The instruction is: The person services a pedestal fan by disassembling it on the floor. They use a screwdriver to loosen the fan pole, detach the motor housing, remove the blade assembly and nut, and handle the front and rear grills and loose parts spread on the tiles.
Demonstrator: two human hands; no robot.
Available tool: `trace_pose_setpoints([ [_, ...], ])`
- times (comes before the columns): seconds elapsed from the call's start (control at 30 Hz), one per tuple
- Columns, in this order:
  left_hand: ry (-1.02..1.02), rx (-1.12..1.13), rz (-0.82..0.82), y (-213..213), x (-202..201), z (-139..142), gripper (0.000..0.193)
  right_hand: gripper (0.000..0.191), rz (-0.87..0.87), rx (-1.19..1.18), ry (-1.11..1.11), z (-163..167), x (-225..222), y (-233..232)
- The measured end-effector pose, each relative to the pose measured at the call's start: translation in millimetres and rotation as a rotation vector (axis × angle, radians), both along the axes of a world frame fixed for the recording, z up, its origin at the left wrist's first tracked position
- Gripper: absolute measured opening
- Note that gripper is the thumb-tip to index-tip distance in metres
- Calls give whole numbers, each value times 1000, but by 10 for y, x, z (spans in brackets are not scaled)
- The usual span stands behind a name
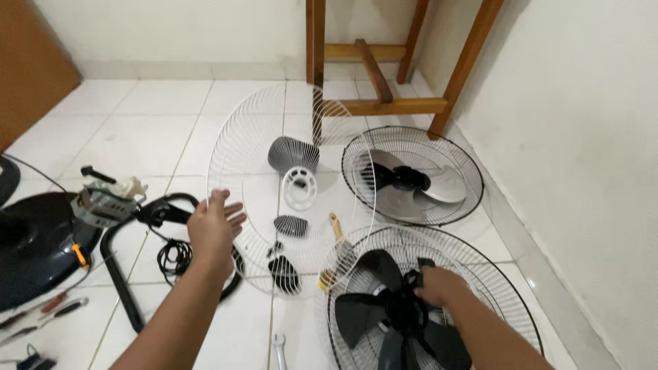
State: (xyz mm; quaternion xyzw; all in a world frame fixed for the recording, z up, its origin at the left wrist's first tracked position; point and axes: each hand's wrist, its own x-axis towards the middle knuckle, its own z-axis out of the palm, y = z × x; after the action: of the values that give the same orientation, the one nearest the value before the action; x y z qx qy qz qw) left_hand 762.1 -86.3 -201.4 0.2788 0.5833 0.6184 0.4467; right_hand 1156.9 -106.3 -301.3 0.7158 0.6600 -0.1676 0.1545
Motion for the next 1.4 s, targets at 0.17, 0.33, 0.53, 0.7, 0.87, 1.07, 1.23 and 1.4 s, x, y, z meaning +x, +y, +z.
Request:
trace_pose_setpoints([
  [0.17, -2, -84, 34, -13, -41, -61, 48, 63, -142, 6, 107, -238, 84, 247],
  [0.33, -6, -118, 48, 10, -47, -159, 48, 56, -237, 49, 116, -532, 186, 346],
  [0.53, -36, -122, 32, 16, -68, -247, 50, 58, -265, 74, 115, -716, 169, 418],
  [0.7, -58, -142, 22, 22, -122, -220, 50, 55, -278, 130, 182, -605, 167, 437],
  [0.87, -25, -89, 58, 21, -262, -217, 47, 44, -419, 309, 267, -377, 123, 488],
  [1.07, 25, -76, 101, -123, -452, -175, 46, 28, -802, 33, 992, -33, 54, 480],
  [1.23, 21, -62, 89, -259, -508, 26, 46, 20, -824, -242, 1067, 72, -61, 204],
  [1.4, 79, -33, 107, -329, -461, 241, 46, 24, -781, -302, 1067, 190, -340, 49],
])
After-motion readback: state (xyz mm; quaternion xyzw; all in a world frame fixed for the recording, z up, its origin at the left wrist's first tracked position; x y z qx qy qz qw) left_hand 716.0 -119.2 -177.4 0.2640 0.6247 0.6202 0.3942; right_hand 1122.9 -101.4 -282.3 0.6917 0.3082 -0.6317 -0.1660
